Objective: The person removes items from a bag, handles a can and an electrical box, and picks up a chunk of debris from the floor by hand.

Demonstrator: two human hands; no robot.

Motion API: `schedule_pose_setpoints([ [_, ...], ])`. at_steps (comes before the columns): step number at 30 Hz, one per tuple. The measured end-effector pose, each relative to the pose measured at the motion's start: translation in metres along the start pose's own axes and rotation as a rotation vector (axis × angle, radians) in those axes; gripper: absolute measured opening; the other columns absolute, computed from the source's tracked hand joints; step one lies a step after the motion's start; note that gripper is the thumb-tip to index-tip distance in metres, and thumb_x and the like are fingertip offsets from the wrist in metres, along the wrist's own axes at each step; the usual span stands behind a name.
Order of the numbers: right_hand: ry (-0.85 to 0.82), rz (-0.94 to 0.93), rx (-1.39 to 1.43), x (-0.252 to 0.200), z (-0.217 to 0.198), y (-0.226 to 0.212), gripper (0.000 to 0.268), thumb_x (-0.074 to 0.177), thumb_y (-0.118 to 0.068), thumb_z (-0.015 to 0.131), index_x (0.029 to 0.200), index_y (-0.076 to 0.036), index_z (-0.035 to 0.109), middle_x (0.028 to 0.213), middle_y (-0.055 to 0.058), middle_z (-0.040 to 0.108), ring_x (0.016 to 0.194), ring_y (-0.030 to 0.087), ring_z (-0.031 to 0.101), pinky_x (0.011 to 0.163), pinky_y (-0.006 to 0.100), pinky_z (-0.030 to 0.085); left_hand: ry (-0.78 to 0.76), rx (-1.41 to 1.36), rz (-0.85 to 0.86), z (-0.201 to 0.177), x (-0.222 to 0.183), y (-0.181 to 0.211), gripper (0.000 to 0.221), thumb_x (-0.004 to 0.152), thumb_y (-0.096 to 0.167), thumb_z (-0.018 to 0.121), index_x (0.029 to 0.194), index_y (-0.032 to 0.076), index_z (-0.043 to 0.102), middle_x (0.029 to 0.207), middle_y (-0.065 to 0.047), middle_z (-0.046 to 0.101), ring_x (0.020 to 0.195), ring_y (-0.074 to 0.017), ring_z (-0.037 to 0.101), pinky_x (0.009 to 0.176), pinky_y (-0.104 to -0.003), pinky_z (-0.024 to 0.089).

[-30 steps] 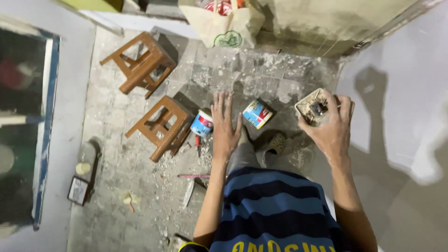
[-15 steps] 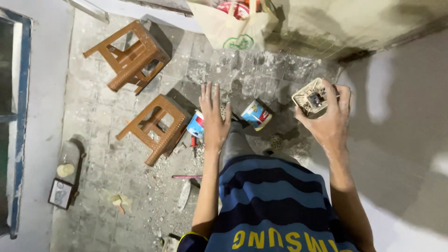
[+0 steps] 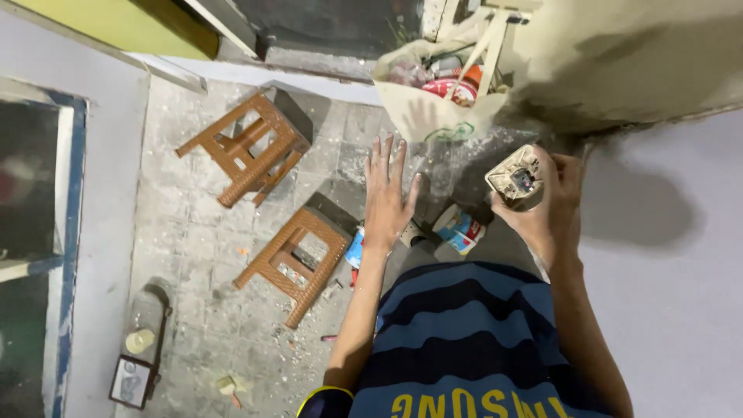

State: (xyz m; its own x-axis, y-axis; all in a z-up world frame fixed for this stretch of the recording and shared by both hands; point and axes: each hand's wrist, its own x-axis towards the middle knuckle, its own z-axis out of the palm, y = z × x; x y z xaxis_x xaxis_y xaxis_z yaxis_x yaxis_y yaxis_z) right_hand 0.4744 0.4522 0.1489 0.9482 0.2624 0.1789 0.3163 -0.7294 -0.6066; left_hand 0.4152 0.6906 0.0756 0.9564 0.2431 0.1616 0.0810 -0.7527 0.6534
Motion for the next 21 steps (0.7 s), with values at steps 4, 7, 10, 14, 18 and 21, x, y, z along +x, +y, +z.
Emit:
schedule_pose_setpoints([
  [4, 0.013, -0.066, -0.092, 0.028, 0.017, -0.016, 0.079, 0.071, -0.016, 0.094, 0.141, -0.005, 0.059, 0.125, 0.018, 0.05, 0.115, 0.036, 0.055, 0.094, 0.047, 0.053, -0.001, 0.009, -0.019, -0.005, 0.024, -0.017, 0.064, 0.105, 0.028, 0.06, 0.161, 0.011, 0.035, 0.171, -0.014, 0.024, 0.161, -0.036, 0.015, 0.132, -0.056, 0.013],
  [7, -0.011, -0.068, -0.056, 0.048, 0.025, -0.02, 0.08, 0.072, -0.017, 0.094, 0.142, -0.004, 0.057, 0.124, 0.018, 0.051, 0.113, 0.036, 0.056, 0.095, 0.047, 0.052, 0.009, 0.02, -0.022, -0.003, 0.042, -0.031, 0.067, 0.104, 0.029, 0.06, 0.163, 0.012, 0.032, 0.171, -0.013, 0.023, 0.162, -0.0354, 0.013, 0.132, -0.056, 0.013],
  [10, -0.022, -0.092, -0.034, 0.065, 0.029, -0.017, 0.082, 0.072, -0.017, 0.094, 0.143, -0.004, 0.057, 0.125, 0.018, 0.051, 0.114, 0.037, 0.056, 0.096, 0.047, 0.052, -0.004, 0.038, -0.026, 0.003, 0.059, -0.043, 0.07, 0.104, 0.031, 0.06, 0.164, 0.013, 0.028, 0.172, -0.013, 0.022, 0.162, -0.0345, 0.012, 0.132, -0.056, 0.012],
  [14, -0.042, -0.104, 0.049, 0.1, 0.044, -0.007, 0.081, 0.074, -0.021, 0.093, 0.144, -0.005, 0.056, 0.126, 0.017, 0.051, 0.116, 0.035, 0.057, 0.099, 0.046, 0.053, -0.016, 0.098, -0.048, 0.014, 0.095, -0.054, 0.068, 0.106, 0.033, 0.059, 0.164, 0.015, 0.028, 0.172, -0.012, 0.02, 0.161, -0.0327, 0.01, 0.131, -0.057, 0.01],
  [18, -0.145, -0.112, 0.075, 0.141, 0.058, -0.007, 0.083, 0.075, -0.025, 0.091, 0.147, -0.006, 0.054, 0.13, 0.018, 0.052, 0.123, 0.037, 0.056, 0.104, 0.047, 0.051, 0.018, 0.147, -0.056, 0.015, 0.123, -0.058, 0.067, 0.108, 0.031, 0.056, 0.166, 0.016, 0.026, 0.175, -0.011, 0.02, 0.164, -0.031, 0.01, 0.135, -0.056, 0.011],
  [21, -0.267, -0.109, 0.112, 0.169, 0.073, -0.014, 0.092, 0.068, -0.031, 0.091, 0.148, -0.007, 0.052, 0.13, 0.021, 0.049, 0.121, 0.039, 0.054, 0.101, 0.049, 0.048, 0.005, 0.161, -0.092, 0.012, 0.141, -0.06, 0.068, 0.105, 0.03, 0.057, 0.164, 0.015, 0.027, 0.173, -0.013, 0.019, 0.162, -0.0328, 0.01, 0.132, -0.056, 0.011],
])
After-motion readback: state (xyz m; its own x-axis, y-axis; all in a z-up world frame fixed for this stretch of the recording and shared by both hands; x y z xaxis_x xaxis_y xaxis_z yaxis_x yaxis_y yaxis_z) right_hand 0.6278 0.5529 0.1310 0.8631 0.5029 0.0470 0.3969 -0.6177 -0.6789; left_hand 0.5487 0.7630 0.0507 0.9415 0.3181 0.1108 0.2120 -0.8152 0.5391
